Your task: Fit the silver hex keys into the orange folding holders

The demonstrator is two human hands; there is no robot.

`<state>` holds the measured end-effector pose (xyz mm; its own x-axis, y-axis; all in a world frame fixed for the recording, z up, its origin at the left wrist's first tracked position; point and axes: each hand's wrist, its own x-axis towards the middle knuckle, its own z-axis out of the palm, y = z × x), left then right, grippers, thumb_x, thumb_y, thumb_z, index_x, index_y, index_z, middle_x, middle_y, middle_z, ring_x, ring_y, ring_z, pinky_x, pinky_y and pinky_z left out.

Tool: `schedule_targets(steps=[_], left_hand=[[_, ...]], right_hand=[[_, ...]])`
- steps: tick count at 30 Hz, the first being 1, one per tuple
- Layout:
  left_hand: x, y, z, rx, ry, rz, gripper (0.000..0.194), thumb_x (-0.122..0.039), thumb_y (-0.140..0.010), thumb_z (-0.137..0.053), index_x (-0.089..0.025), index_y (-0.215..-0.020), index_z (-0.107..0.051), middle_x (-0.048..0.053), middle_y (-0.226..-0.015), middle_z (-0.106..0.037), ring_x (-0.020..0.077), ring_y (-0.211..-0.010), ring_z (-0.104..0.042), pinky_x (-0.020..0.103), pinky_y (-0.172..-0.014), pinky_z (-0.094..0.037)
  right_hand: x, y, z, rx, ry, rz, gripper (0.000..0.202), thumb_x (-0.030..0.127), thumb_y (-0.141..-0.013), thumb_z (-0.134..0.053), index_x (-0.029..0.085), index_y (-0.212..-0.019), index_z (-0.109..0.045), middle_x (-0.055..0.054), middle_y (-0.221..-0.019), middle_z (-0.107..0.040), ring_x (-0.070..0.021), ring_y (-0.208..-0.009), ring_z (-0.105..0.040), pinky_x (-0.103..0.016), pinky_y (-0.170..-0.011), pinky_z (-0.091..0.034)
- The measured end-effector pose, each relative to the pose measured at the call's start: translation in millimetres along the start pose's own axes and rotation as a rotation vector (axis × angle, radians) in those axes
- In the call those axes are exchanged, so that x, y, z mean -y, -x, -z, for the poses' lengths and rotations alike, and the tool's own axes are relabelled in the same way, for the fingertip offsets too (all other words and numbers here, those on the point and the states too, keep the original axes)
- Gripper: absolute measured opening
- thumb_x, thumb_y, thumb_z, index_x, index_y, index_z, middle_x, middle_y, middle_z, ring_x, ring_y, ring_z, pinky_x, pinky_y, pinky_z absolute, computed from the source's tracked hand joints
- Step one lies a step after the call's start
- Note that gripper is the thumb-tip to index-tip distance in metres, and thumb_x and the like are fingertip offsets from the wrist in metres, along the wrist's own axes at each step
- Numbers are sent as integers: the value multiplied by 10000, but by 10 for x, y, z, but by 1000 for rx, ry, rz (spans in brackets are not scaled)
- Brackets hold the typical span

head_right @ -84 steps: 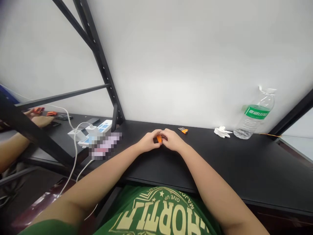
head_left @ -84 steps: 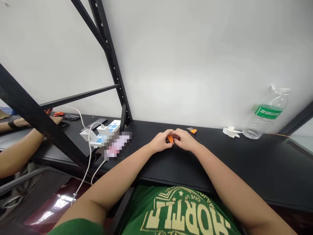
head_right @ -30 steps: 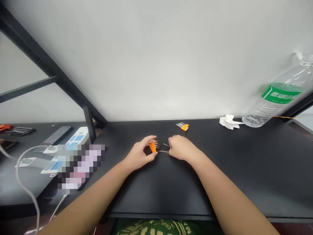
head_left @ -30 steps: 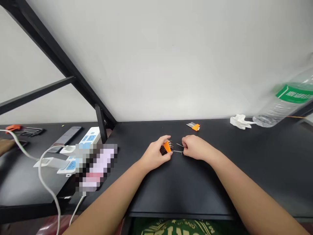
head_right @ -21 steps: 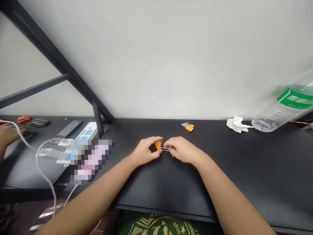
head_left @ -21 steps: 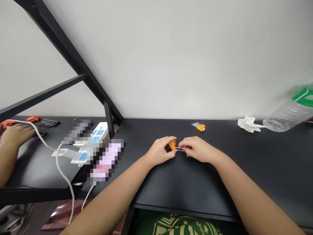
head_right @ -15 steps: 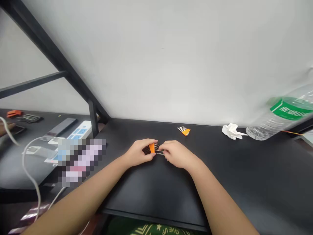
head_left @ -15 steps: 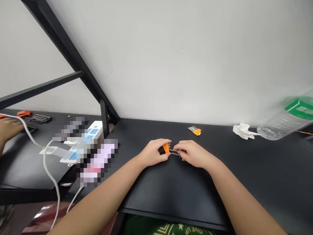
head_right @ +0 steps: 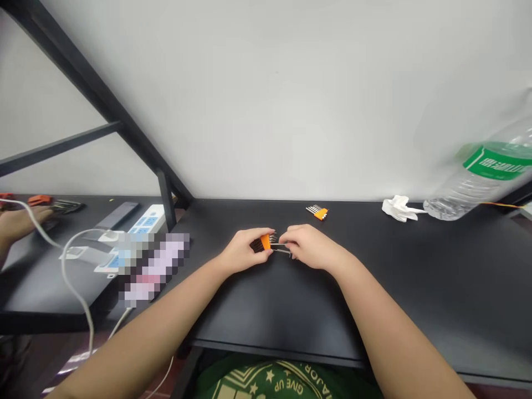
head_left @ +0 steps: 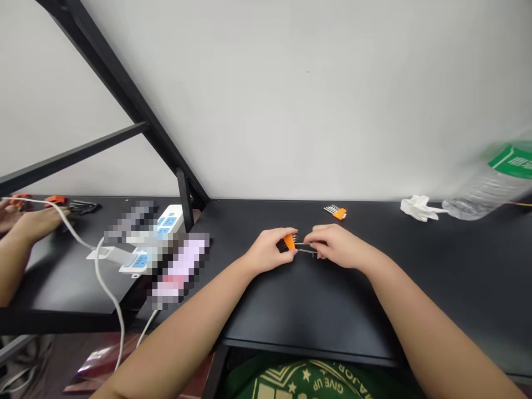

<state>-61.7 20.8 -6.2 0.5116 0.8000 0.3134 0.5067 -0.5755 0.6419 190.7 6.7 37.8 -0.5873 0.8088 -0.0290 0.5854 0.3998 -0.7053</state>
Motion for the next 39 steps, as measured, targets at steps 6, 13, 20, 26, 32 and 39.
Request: schedule_targets(steps=[6,13,20,26,32,39], left_hand=[[-8,-30,-61,-57,8,-33,478,-321,-810,-725,-172,-1264,-702,58,-1096,-788,181,-921,-747,314,-909,-598],[-26,-9,-22,-3,-112,-94,491,-332,-823,-726,-175,-1287,-695,63,-1137,-785,188,-964,-749,324,-948,-582],[-85,34,8,41,-151,-55,508,-333,-817,-725,-199,-1304,-677,48,-1130,-781,186,-966,-737,327,-955,-570],[-118,37,6,30,-54,-41,412,-264,-807,-694,-208,-1215,-683,17,-983,-767,154,-848,-710,286,-853,-574],[-18,25,76,46,-49,-18,632,-276,-818,-712,-232,-1433,-572,36,-1146,-757,162,-995,-718,317,-970,-567],[-17,17,98,54,-74,15,531,-279,-808,-724,-197,-1328,-649,52,-1106,-763,181,-980,-717,358,-984,-569]], right_hand=[[10,-16,-17,-27,76,41,319,115,-960,-484,174,-1087,-771,-54,-1007,-647,-105,-639,-624,-261,-684,-499],[18,-51,-27,-79,294,133,323,65,-958,-528,176,-1065,-812,-47,-921,-634,-137,-766,-584,-267,-763,-429],[42,-86,-214,-168,415,205,255,82,-969,-542,172,-950,-779,-43,-883,-572,-144,-754,-524,-269,-709,-349],[155,-111,-412,-255,250,214,218,40,-892,-515,174,-993,-655,-32,-938,-610,-146,-799,-538,-257,-740,-385],[-13,-112,-265,-217,372,-39,77,135,-857,-583,185,-878,-638,-58,-962,-650,-169,-818,-558,-270,-698,-370],[-135,-106,-138,23,305,-112,82,144,-781,-680,199,-838,-697,-37,-934,-700,-145,-750,-609,-236,-653,-413]])
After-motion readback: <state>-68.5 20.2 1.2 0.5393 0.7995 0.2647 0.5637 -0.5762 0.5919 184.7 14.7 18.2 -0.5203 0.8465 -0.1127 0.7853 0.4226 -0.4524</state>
